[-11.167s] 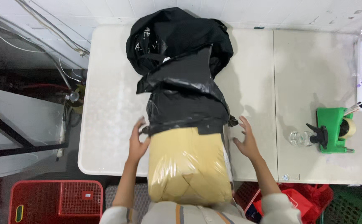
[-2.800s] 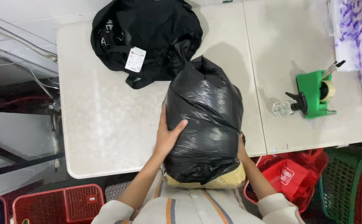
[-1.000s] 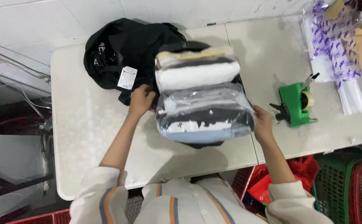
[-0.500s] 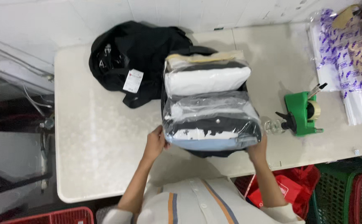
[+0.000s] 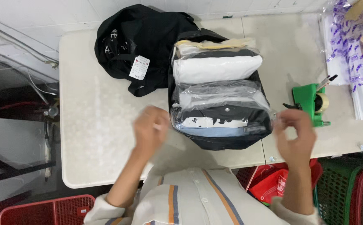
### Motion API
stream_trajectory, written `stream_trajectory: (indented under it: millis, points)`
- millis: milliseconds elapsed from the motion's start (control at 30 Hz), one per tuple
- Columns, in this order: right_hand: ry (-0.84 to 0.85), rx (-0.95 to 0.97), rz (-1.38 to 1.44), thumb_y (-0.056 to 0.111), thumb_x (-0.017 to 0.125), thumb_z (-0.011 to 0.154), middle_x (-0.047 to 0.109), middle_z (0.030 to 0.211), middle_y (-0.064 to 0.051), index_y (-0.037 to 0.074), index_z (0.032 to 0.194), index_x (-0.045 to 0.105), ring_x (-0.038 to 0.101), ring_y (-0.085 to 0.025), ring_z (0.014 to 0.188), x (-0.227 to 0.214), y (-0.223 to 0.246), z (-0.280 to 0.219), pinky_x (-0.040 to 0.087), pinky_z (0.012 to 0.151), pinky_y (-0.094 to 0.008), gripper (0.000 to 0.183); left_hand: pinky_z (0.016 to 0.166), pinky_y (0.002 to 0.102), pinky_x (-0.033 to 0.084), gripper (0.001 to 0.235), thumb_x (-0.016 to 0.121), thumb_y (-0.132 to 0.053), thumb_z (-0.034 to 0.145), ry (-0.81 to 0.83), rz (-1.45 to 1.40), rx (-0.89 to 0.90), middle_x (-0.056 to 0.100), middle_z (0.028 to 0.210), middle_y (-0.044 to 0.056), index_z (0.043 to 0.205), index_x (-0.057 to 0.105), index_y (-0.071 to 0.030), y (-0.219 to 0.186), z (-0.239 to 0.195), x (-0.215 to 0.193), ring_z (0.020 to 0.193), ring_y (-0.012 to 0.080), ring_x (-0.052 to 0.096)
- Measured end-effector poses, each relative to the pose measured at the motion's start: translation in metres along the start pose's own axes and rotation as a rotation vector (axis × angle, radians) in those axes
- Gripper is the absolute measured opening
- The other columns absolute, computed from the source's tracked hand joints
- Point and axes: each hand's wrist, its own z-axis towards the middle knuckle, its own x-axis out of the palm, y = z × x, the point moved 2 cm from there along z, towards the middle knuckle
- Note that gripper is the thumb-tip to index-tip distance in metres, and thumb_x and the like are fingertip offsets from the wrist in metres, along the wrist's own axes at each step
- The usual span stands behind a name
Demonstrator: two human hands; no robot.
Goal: The person packages folded clothes into a clear plastic bag, seals it with tape, places the bag inside a larger black bag, and attaches a receipt to the outer bag.
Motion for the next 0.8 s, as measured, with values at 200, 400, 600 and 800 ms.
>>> stream_trajectory:
  millis: [200, 400, 600, 800]
  points:
    - [0.504, -0.976, -0.877, 0.025, 0.071, 0.062, 0.055, 0.107, 0.000, 0.022, 0.094, 0.059, 0.050, -0.023, 0.106, 0.028, -0.007, -0.035, 0.037, 0.087, -0.040, 0.034, 0.071, 0.038, 0.044, 0.035, 0.061, -0.039, 0.083, 0.189, 0.128, 0.624, 0.061, 0.090, 0.013, 0.099, 0.065, -0.008, -0.051, -0.048, 0.081, 0.087, 0.0286, 0.055]
    - [0.655, -0.670, -0.252, 0.004, 0.068, 0.070, 0.068, 0.086, -0.008, 0.010, 0.098, 0.066, 0.067, -0.028, 0.085, 0.023, 0.030, -0.013, 0.051, 0.077, -0.035, 0.029, 0.068, 0.033, 0.047, 0.011, 0.057, -0.015, 0.083, 0.540, -0.037, 0.339, 0.063, 0.058, 0.010, 0.091, 0.059, -0.007, -0.063, -0.022, 0.053, 0.055, 0.0240, 0.064]
    - [0.766, -0.697, -0.066, 0.018, 0.070, 0.074, 0.067, 0.108, -0.012, 0.007, 0.114, 0.060, 0.061, -0.033, 0.102, 0.034, 0.108, 0.033, 0.046, 0.085, -0.041, 0.043, 0.072, 0.041, 0.054, 0.023, 0.071, -0.020, 0.076, 0.479, -0.302, 0.139, 0.070, 0.087, 0.016, 0.095, 0.068, -0.007, -0.050, 0.027, 0.003, 0.081, 0.0332, 0.067]
    - [0.910, -0.699, -0.184, 0.020, 0.062, 0.081, 0.064, 0.111, -0.009, 0.010, 0.119, 0.056, 0.064, -0.030, 0.098, 0.084, 0.151, 0.081, 0.047, 0.084, -0.043, 0.039, 0.073, 0.033, 0.053, 0.014, 0.063, -0.023, 0.088, 0.119, -0.312, -0.455, 0.068, 0.087, 0.011, 0.098, 0.068, -0.015, 0.120, 0.022, 0.019, 0.084, 0.0241, 0.066]
